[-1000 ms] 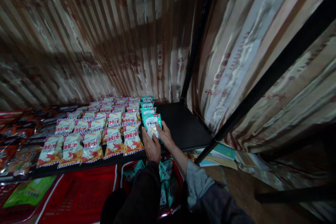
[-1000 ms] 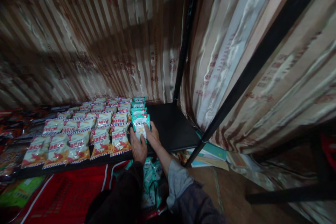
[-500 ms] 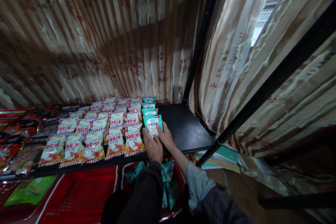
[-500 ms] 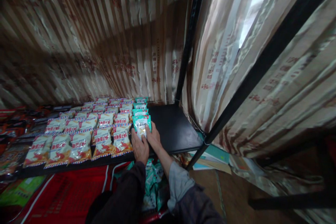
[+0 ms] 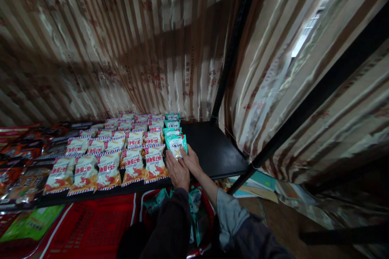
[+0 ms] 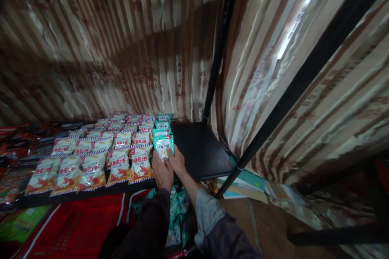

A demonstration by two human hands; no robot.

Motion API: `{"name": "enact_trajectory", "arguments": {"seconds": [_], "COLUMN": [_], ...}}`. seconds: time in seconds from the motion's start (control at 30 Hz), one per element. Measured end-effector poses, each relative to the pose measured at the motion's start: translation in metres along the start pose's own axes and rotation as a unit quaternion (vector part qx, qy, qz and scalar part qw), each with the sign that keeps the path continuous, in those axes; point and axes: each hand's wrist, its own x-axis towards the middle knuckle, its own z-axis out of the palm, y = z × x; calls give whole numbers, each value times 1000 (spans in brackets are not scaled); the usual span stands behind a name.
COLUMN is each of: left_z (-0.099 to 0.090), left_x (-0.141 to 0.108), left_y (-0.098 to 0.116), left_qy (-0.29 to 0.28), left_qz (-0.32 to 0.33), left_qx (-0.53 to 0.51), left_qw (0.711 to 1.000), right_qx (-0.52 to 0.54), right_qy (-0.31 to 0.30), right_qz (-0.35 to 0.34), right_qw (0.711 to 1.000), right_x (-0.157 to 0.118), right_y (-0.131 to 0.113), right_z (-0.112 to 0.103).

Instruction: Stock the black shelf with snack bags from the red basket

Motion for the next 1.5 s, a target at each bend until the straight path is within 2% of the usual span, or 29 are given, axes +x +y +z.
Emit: {"name": "enact_trajectory", "arguments": {"seconds": [0.2,0.33,0.6,0.83,1.0,1.23,1.37,1.5], "left_z": [2,1,-2,0,1,1,1,1], "left_x": [0,0,-1,-2,0,0,-1,-1], "left_y": [-1,1,5,2,1,2,2,2], "left_qy": [1,12,14,17,12,15,17,25], "left_qz": [0,2,33,44,44,39,37,42], "left_qx": [3,4,0,1,20,5,3,4], "left_qw": [1000,1000,999,999,999,999,999,999], "right_qx": [-16,10,92,228,295,286,248,258], "right_qy": [-16,-22,27,-40,-59,-70,-24,0], "right_qz": [-6,-16,4,37,33,8,-15,8], "right_qw": [1000,1000,995,972,953,956,968,966], "right_x": [-1,-1,8,32,48,57,63,79], "right_y": [-3,-5,-3,-4,3,11,13,15], "right_z": [0,-3,-9,-8,1,5,1,0]}}
